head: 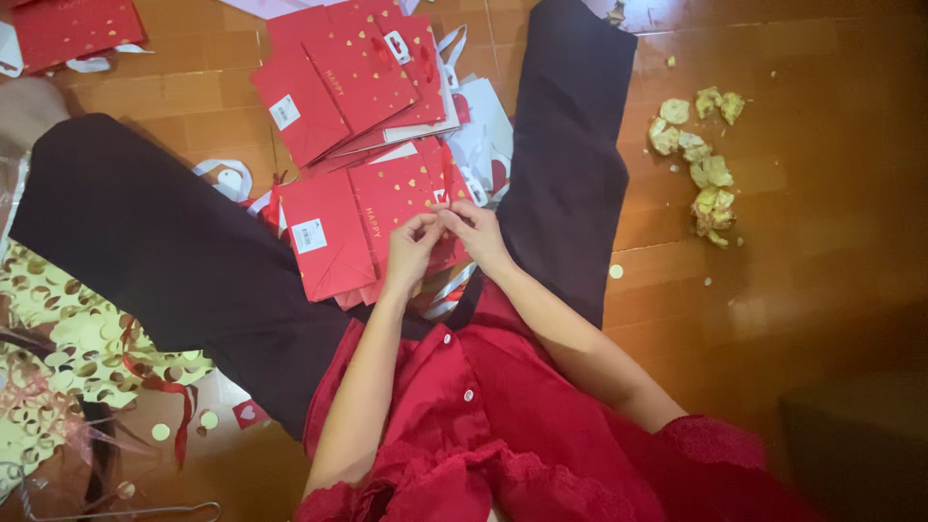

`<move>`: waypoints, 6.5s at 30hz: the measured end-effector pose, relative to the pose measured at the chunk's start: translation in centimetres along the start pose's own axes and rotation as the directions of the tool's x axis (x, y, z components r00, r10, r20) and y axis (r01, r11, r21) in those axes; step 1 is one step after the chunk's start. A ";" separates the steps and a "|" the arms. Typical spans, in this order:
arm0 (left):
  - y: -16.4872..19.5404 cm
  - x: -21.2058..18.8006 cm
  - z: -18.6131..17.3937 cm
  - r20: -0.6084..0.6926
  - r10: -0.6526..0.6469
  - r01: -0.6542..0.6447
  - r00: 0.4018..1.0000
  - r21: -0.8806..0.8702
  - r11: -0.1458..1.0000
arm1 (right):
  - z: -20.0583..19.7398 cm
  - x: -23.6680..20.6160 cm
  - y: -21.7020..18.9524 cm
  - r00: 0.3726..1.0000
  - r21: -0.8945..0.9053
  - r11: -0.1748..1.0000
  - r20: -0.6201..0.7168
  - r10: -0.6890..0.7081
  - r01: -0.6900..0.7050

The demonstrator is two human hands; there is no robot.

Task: The person sits on the floor and assembles small red gift boxes by inserting a white insert, tying a red ribbon around the box, and attaching a white tag. The person repeats this process for multiple boxes, stacking the finished ones nearby.

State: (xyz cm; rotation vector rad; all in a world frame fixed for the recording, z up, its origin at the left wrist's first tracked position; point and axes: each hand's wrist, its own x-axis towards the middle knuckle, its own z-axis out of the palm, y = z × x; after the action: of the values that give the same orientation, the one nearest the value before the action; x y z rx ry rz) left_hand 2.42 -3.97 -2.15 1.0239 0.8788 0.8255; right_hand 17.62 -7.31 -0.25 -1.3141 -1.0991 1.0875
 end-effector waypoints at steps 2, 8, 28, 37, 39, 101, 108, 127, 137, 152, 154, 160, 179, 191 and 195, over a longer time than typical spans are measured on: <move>0.6 -0.1 0.6 -0.049 0.020 -0.018 0.999 0.036 0.999 | -0.2 0.1 0.1 0.998 0.019 0.998 -0.031 -0.055 0.056; 2.1 -0.5 0.9 -0.201 0.250 -0.133 0.947 0.463 0.877 | -2.4 0.1 -5.6 0.952 0.497 0.868 -0.267 0.152 0.001; 2.6 0.9 4.3 -0.210 0.227 0.089 0.951 0.889 0.450 | -7.5 -6.7 -24.4 0.952 0.263 0.931 0.101 -0.289 0.254; 2.5 1.0 4.4 -0.206 0.177 0.102 0.962 0.878 0.468 | -10.6 -3.3 -21.2 0.990 0.444 0.890 0.046 -0.132 0.098; 1.8 0.9 4.1 -0.177 0.245 0.037 0.953 0.873 0.486 | -8.1 0.4 -16.2 0.998 0.277 0.960 -0.034 0.060 -0.048; -0.5 0.3 -0.7 -0.239 0.222 -0.024 0.945 0.628 0.778 | -1.3 2.1 -0.5 0.982 -0.288 0.953 -0.130 -0.136 0.094; -1.7 1.1 -2.5 -0.262 0.065 0.032 0.963 0.351 0.936 | -0.2 1.3 -1.6 0.960 -0.579 0.770 0.098 -0.263 0.270; -1.4 0.9 -2.8 -0.171 -0.089 0.097 0.981 0.040 0.994 | 0.5 1.3 0.3 0.924 -0.730 0.573 0.234 -0.302 0.372; -1.9 0.9 -3.0 -0.199 -0.029 0.055 0.979 0.125 0.991 | 0.8 1.3 1.2 0.960 -0.655 0.704 0.138 -0.245 0.274; -1.2 1.1 -3.0 -0.255 0.149 -0.129 0.955 0.094 0.987 | 1.0 1.1 -0.9 0.976 -0.506 0.836 0.062 -0.211 0.213; -0.5 1.6 -3.9 -0.274 0.072 -0.123 0.959 -0.175 0.977 | 0.9 1.1 -0.9 0.991 -0.485 0.865 0.041 -0.126 0.130; 1.5 0.7 -6.8 -0.362 0.017 -0.077 0.932 -0.151 0.986 | 0.4 1.4 0.1 0.990 -0.516 0.845 0.086 -0.111 0.140; 0.2 2.7 -2.9 -0.278 0.092 -0.052 0.956 0.146 0.988 | -0.6 1.8 0.5 0.994 -0.423 0.906 0.108 0.015 0.032; 5.1 4.4 -5.5 -0.518 0.003 -0.190 0.855 -0.309 0.932 | -0.8 2.0 0.3 0.979 -0.432 0.902 0.179 0.098 -0.011; 6.5 7.0 -4.9 -0.420 0.026 -0.154 0.907 -0.274 0.949 | -1.1 2.2 0.6 0.970 -0.264 0.962 0.245 -0.004 0.071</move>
State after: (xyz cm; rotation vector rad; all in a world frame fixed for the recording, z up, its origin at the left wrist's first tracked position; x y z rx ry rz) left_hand -0.13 5.92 1.18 0.6308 1.0253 1.2455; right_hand 19.03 -5.36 -0.87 -1.3899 -1.4931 1.1188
